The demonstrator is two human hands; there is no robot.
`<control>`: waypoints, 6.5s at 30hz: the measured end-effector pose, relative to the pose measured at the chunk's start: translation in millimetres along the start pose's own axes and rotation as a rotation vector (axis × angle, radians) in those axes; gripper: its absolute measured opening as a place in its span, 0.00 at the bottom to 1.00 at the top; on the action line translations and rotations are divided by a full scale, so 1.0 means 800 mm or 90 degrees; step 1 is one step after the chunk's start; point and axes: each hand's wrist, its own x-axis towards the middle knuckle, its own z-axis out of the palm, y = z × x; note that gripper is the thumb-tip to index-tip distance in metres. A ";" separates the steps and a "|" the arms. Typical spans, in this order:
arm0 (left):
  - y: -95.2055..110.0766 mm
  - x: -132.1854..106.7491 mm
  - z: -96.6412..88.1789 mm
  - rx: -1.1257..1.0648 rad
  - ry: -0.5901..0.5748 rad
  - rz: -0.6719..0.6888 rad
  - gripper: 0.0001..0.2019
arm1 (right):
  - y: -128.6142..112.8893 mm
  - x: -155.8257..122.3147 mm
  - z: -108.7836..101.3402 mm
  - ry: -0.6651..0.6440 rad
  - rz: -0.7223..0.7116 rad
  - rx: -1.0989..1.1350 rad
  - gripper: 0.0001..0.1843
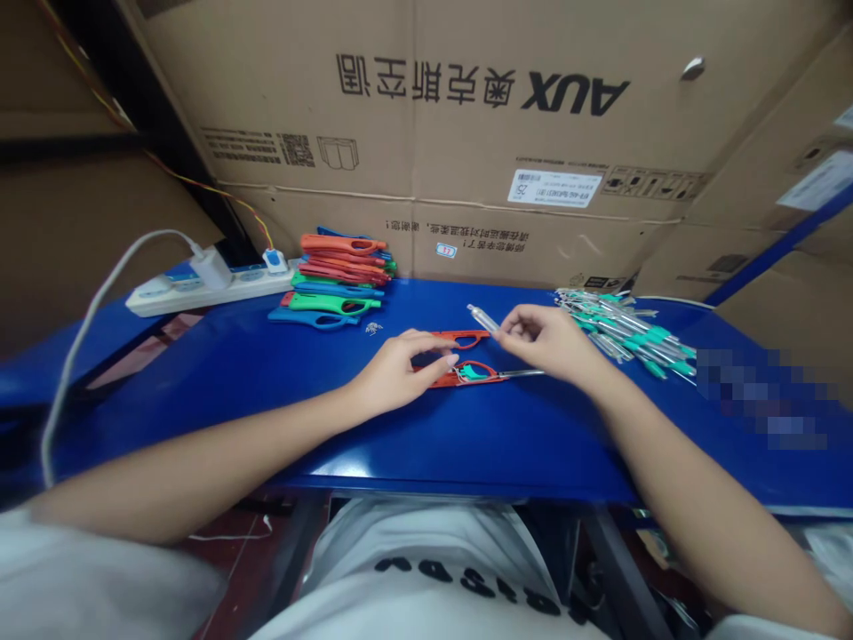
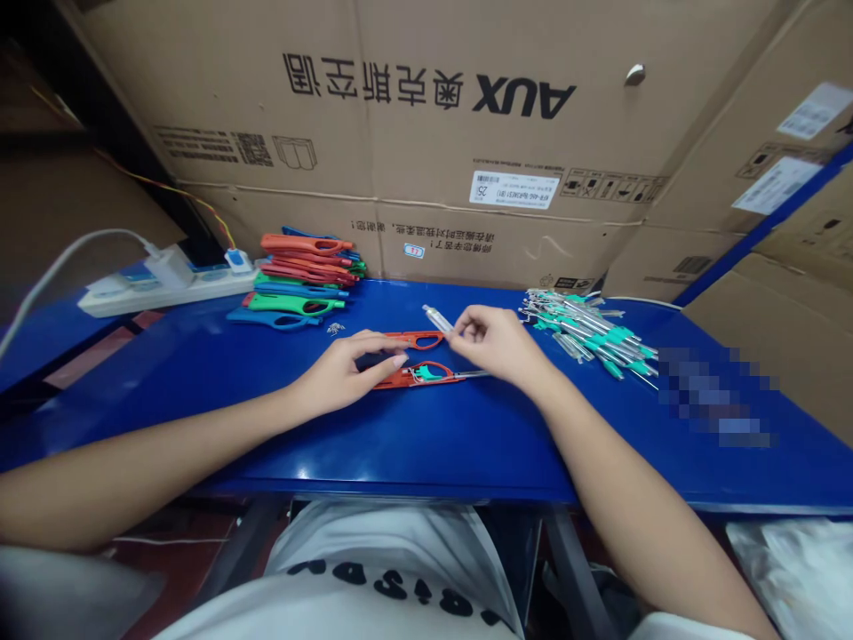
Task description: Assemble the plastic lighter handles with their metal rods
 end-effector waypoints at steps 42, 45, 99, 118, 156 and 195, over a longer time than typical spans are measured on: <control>-0.013 0.001 0.013 -0.262 -0.031 -0.148 0.16 | 0.014 0.012 0.041 -0.199 0.034 0.437 0.24; -0.020 0.000 0.014 -0.236 -0.016 -0.134 0.17 | 0.016 0.013 0.041 -0.205 0.040 0.454 0.25; -0.021 0.007 0.008 -0.188 -0.008 -0.127 0.18 | 0.016 0.013 0.054 -0.179 -0.019 0.393 0.24; -0.021 0.007 0.012 -0.193 0.015 -0.120 0.17 | 0.016 0.012 0.056 -0.180 -0.071 0.415 0.20; -0.019 0.009 0.011 -0.250 0.011 -0.146 0.19 | 0.015 0.014 0.057 -0.162 -0.029 0.406 0.22; -0.031 0.010 0.014 -0.260 -0.045 -0.132 0.22 | 0.019 0.015 0.049 -0.175 -0.012 0.390 0.21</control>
